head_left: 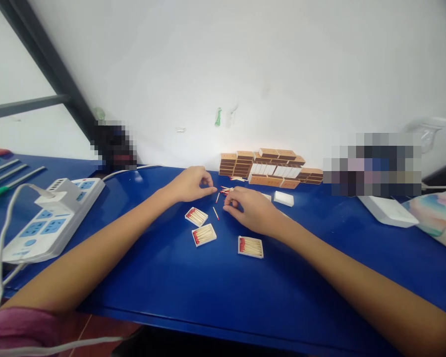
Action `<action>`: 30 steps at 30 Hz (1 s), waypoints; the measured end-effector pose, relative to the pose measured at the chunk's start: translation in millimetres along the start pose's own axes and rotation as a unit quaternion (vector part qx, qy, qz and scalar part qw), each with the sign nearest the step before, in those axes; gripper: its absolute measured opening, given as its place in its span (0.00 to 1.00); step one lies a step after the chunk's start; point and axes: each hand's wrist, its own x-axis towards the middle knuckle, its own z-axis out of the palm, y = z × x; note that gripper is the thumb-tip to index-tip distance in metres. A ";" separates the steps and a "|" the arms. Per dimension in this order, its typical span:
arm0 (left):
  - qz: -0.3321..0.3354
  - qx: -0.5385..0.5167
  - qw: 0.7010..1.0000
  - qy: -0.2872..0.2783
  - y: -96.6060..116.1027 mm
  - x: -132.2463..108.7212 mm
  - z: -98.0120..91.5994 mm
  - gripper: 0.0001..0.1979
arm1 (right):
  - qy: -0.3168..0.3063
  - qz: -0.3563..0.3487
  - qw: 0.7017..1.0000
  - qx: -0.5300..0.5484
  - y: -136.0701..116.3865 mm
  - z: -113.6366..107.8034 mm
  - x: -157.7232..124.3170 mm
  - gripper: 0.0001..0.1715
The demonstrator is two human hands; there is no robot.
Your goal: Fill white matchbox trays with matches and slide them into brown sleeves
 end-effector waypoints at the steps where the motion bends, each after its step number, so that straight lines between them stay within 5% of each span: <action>1: -0.012 -0.002 1.000 0.000 -0.7 -1.8 1.1 0.14 | -0.008 -0.004 1.000 0.008 -5.8 -0.3 -0.1 0.07; 8: -0.057 0.007 0.998 0.000 11.7 4.7 19.2 0.11 | -0.047 0.039 0.998 0.022 -22.5 1.7 11.2 0.12; 11: -0.064 0.009 0.998 -0.009 14.6 4.8 18.7 0.08 | -0.054 0.010 0.998 0.017 -17.6 0.9 12.5 0.05; 15: -0.070 0.008 0.997 -0.028 10.8 3.0 14.4 0.05 | -0.112 -0.057 0.992 0.032 -14.0 -1.2 11.6 0.11; 18: -0.069 0.009 0.997 -0.045 5.6 3.1 12.0 0.06 | -0.133 -0.040 0.990 0.025 -14.6 -1.3 11.1 0.05; 25: -0.027 -0.008 0.996 -0.084 0.3 2.5 10.3 0.07 | -0.136 -0.013 0.991 -0.003 -8.5 -9.1 -3.2 0.10; 30: 0.018 -0.021 0.997 -0.073 18.3 5.1 12.8 0.06 | -0.091 0.031 0.995 -0.041 7.2 -11.8 -12.5 0.07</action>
